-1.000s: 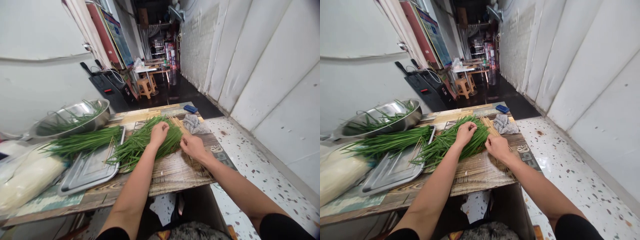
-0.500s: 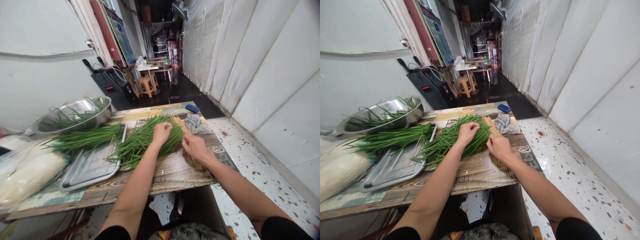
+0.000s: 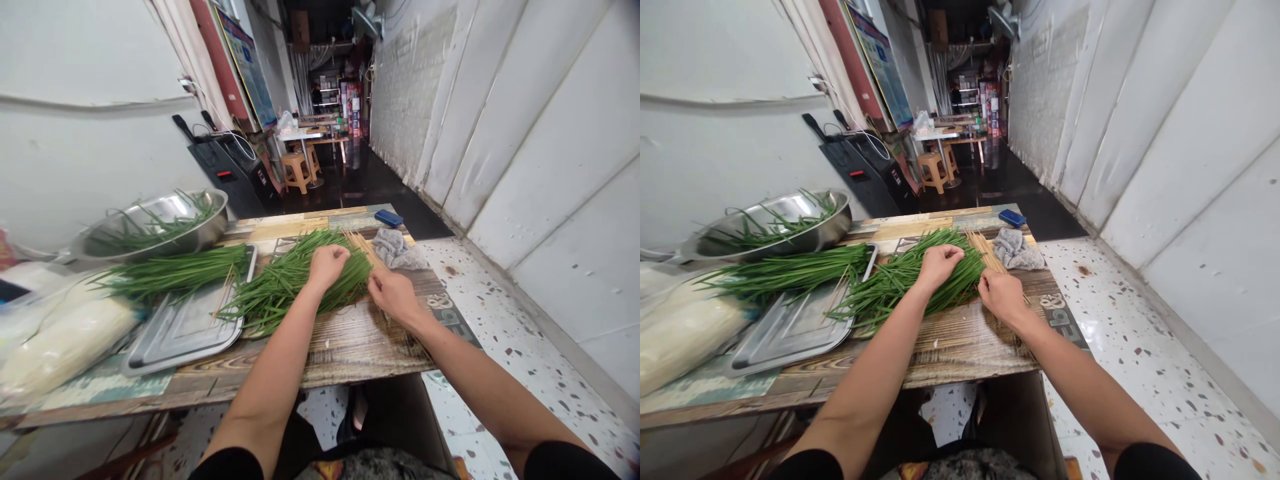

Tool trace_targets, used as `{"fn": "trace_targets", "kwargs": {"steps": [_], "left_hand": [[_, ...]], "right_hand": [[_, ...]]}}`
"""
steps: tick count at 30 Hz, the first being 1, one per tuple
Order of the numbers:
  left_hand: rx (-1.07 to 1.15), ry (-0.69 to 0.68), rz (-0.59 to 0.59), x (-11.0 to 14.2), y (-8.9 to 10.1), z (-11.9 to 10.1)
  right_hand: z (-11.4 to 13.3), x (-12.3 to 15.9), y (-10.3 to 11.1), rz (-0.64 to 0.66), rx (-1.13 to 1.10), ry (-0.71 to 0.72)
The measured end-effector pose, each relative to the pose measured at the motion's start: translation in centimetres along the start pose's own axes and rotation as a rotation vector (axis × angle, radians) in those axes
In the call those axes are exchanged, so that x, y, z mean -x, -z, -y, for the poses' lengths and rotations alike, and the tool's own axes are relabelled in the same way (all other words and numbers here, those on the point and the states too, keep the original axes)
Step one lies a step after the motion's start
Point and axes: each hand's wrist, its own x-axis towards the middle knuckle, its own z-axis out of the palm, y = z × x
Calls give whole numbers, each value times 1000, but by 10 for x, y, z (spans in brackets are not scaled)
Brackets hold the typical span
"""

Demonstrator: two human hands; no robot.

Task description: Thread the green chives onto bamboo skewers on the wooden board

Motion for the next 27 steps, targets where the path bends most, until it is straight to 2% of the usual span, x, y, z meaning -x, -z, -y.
{"fn": "trace_targets", "kwargs": {"steps": [9,15,19,23,27], "left_hand": [[-27,-28,30,3,5,-6],[-26,-112,192,2,11,-2],[119,11,130,2,14,-5],[340,108,201,3,15,-10],[469,185,84,1,15,-6]], "right_hand": [[1,0,1,40,16,8],[-3,-2,-5,43,43,-14],[-3,-3,-5,32,2,-10],[-4,-4,0,-7,-112,2],[-7,-6,3,-9,-198,-32]]}}
